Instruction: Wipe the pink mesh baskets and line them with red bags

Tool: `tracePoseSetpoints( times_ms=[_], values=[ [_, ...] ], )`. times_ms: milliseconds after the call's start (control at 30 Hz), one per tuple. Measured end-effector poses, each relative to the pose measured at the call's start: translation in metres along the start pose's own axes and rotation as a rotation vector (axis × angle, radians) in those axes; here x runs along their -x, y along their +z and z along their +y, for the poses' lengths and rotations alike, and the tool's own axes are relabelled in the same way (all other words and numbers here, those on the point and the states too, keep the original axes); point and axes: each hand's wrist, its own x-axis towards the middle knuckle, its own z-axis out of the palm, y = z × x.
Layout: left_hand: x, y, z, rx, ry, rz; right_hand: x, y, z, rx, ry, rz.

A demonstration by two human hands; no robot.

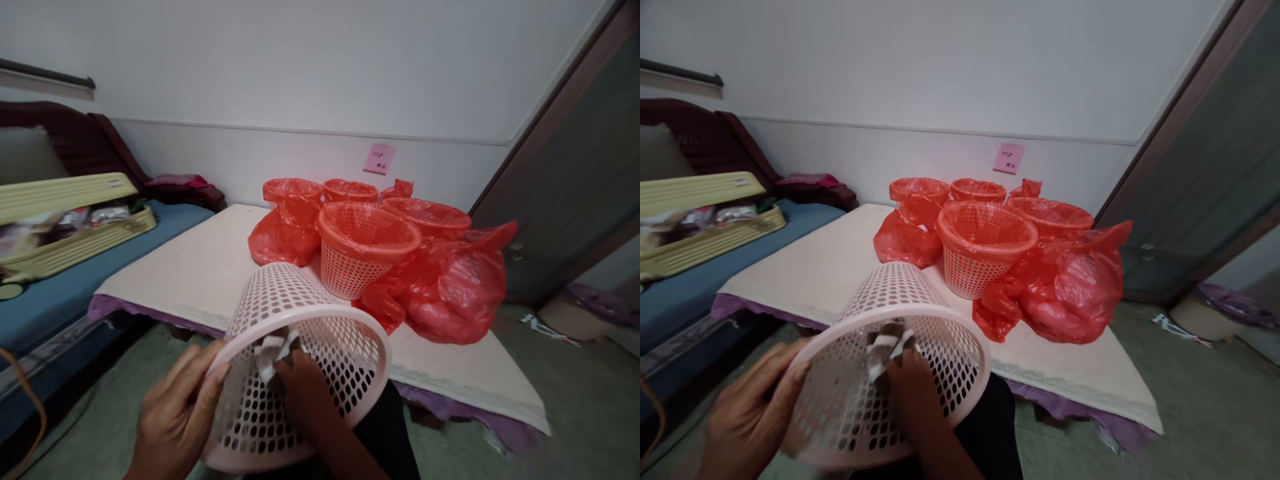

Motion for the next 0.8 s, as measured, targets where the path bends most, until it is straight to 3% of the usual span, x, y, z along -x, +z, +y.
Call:
tracePoseSetpoints(
  times_ms=[133,267,433,533,667,800],
  values=[
    [-0.017,-0.003,-0.005,0.064,-0.146,0.038,0.043,0.015,-0.024,-0.191,-0.163,0.065],
    [-0.033,0.001,-0.006,0.176,-0.317,0.075,0.059,0.020,-0.031,-0.049,-0.272,0.296],
    [-0.041,0.009,-0.007,0.265,-0.255,-0.021,0.053,0.019,-0.028,-0.021,-0.294,0.350],
    [-0.040,0.006,-0.006,0.232,-0.281,-0.005,0.050,0.023,-0.033,-0.077,-0.313,0.379],
    [-0.020,0.001,-0.003,0.158,-0.411,0.061,0.045,0.021,-0.052,-0.266,-0.261,0.438],
    [0.023,0.012,0.006,0.161,-0.517,0.004,0.029,-0.007,-0.073,-0.545,-0.229,0.500]
  ],
)
